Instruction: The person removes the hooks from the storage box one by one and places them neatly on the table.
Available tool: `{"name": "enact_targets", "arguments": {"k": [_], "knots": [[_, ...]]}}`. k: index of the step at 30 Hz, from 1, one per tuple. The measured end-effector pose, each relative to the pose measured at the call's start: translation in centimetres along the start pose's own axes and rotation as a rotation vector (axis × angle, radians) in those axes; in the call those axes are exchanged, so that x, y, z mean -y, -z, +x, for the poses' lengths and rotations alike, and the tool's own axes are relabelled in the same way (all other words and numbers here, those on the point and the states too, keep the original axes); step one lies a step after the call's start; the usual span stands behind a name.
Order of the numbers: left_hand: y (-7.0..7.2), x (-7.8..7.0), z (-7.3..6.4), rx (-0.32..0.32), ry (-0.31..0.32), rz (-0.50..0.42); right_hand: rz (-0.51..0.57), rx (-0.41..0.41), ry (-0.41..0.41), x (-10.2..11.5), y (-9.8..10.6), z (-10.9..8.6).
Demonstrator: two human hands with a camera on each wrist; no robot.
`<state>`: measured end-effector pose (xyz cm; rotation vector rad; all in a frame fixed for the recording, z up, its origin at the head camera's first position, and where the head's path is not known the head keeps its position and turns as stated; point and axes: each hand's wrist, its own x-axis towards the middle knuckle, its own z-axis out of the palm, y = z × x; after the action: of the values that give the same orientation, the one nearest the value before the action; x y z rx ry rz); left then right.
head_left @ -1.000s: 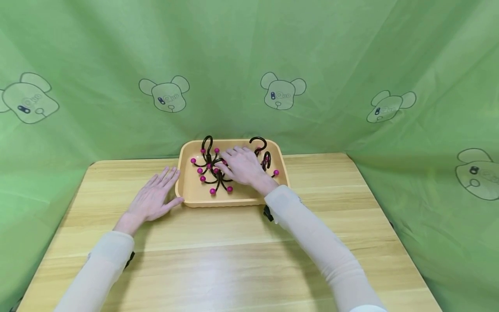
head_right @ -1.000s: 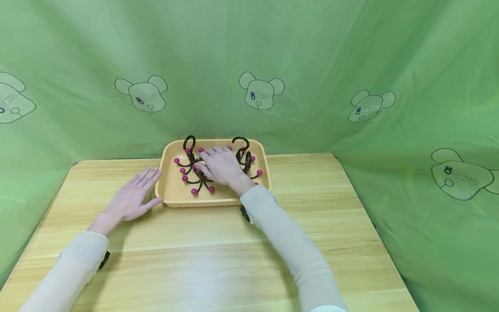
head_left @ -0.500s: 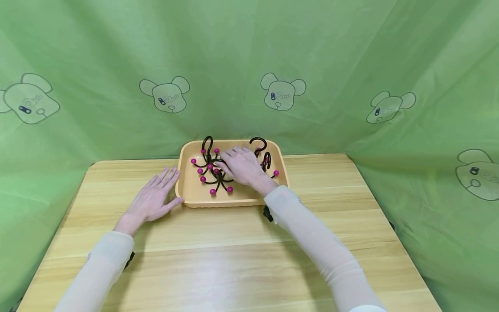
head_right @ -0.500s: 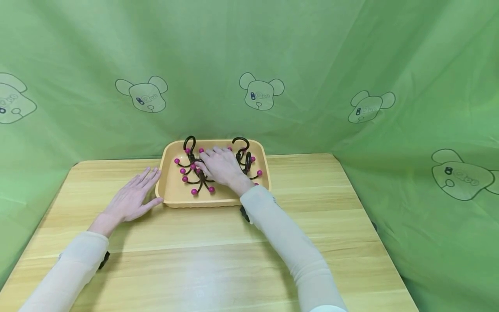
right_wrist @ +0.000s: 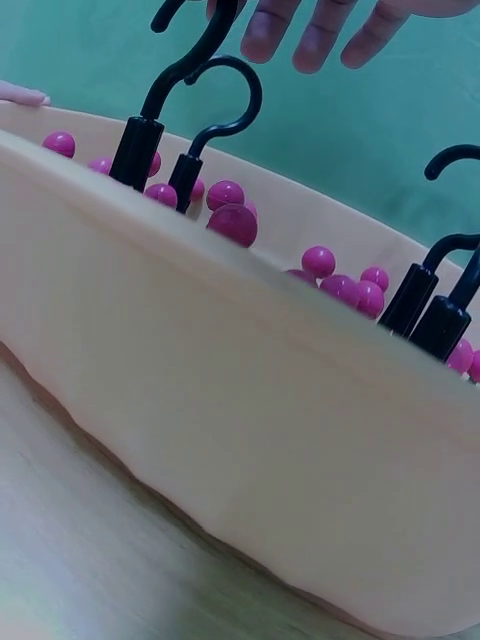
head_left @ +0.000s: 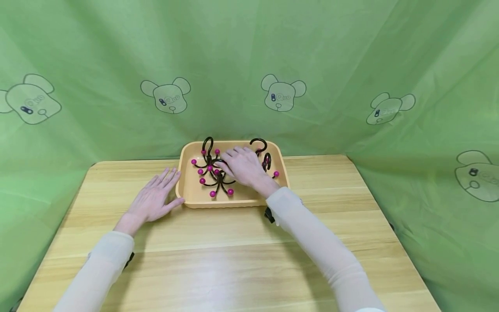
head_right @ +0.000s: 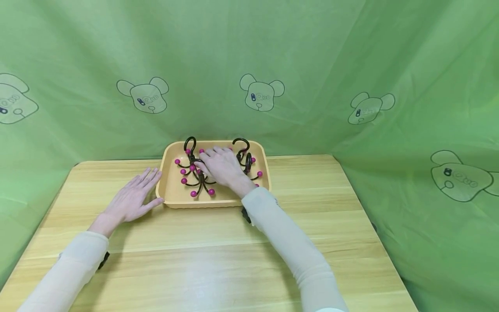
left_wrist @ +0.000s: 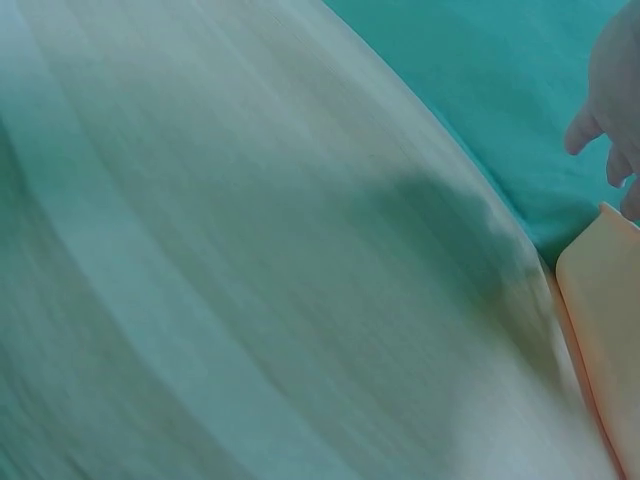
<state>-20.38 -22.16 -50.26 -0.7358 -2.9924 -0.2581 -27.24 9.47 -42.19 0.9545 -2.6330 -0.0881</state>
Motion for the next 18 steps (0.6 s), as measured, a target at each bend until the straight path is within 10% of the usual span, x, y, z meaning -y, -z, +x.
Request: {"name": "enact_targets", "arguments": {"k": [18], "knots": [[0.4, -0.2, -0.1, -0.002, 0.01, 0.005, 0.007, -0.174, 0.034, 0.6, 2.6, -0.6]]}}
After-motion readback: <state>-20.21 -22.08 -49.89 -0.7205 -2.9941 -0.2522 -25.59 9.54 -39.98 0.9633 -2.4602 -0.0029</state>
